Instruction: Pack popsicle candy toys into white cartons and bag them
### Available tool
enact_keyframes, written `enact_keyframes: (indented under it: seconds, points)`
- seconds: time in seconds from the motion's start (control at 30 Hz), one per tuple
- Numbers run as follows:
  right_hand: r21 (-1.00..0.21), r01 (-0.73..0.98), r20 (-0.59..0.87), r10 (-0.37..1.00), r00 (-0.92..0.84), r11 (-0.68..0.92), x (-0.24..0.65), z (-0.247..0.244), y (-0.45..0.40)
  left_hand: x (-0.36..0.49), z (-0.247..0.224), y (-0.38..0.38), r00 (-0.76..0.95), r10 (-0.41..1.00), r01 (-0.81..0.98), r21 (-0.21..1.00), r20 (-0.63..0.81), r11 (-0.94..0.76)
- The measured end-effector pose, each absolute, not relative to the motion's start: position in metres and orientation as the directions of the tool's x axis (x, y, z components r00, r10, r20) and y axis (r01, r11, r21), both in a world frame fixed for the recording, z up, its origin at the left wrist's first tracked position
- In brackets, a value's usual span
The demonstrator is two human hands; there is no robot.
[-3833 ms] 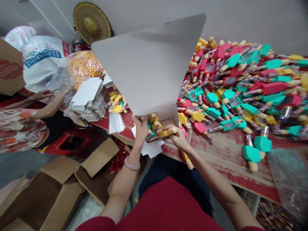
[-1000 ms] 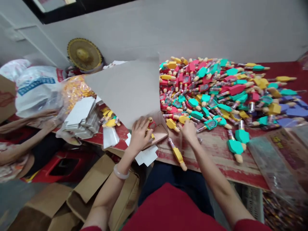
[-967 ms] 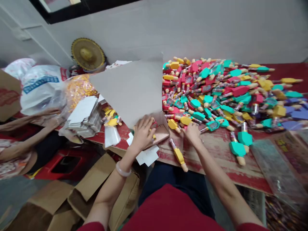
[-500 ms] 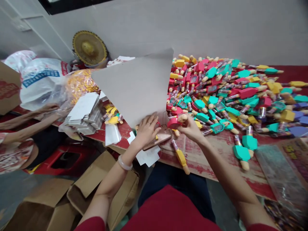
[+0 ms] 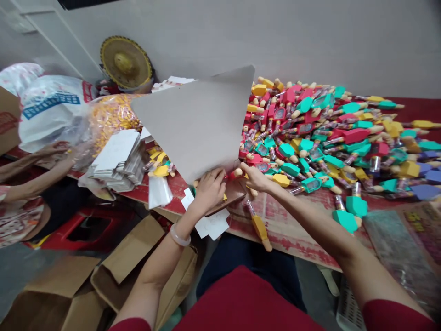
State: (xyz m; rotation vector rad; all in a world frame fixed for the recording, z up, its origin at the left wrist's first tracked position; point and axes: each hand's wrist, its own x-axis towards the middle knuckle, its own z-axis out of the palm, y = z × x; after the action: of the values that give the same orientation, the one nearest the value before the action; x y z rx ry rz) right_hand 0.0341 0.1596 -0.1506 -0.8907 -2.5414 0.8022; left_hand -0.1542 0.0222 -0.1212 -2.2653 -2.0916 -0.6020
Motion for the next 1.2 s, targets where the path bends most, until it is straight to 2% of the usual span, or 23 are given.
enact_keyframes:
  seconds: [0.13,0.33,0.43,0.53,0.63,0.73,0.8,1.03,1.2]
  points:
    - [-0.718,0.417,0.161,0.715,-0.680,0.558,0.039,-0.168,0.150,-0.154,-0.121,0.023,0.017,0.968,0.967,0.241,0.252,-0.080]
    - [-0.766,0.284,0.165,0.603,-0.780,0.577,0.048,-0.174,0.148,-0.154,-0.120,0.025,0.028,0.971,0.968,0.236,0.237,-0.085]
    - [-0.698,0.346,0.174,0.617,-0.767,0.627,0.045,-0.168,0.154,-0.154,-0.119,0.025,0.033,0.970,0.970,0.226,0.241,-0.089]
    - [-0.530,0.449,0.182,0.613,-0.768,0.720,0.038,-0.161,0.161,-0.154,-0.119,0.025,0.035,0.969,0.970,0.225,0.244,-0.092]
    - [-0.383,0.528,0.128,0.609,-0.782,0.758,0.030,-0.155,0.164,-0.156,-0.120,0.027,0.034,0.972,0.970,0.226,0.232,-0.088]
    - [-0.288,0.585,0.055,0.623,-0.780,0.758,0.024,-0.150,0.167,-0.159,-0.123,0.030,0.051,0.970,0.968,0.228,0.237,-0.106]
    - [-0.276,0.592,0.047,0.626,-0.778,0.757,0.021,-0.147,0.168,-0.161,-0.126,0.033,0.056,0.968,0.967,0.227,0.243,-0.112]
    - [-0.380,0.617,0.092,0.692,-0.716,0.689,0.013,-0.141,0.159,-0.167,-0.124,0.038,0.096,0.965,0.966,0.211,0.243,-0.149]
    - [-0.407,0.602,0.188,0.708,-0.681,0.687,0.009,-0.132,0.144,-0.170,-0.120,0.029,0.108,0.958,0.962,0.216,0.265,-0.168]
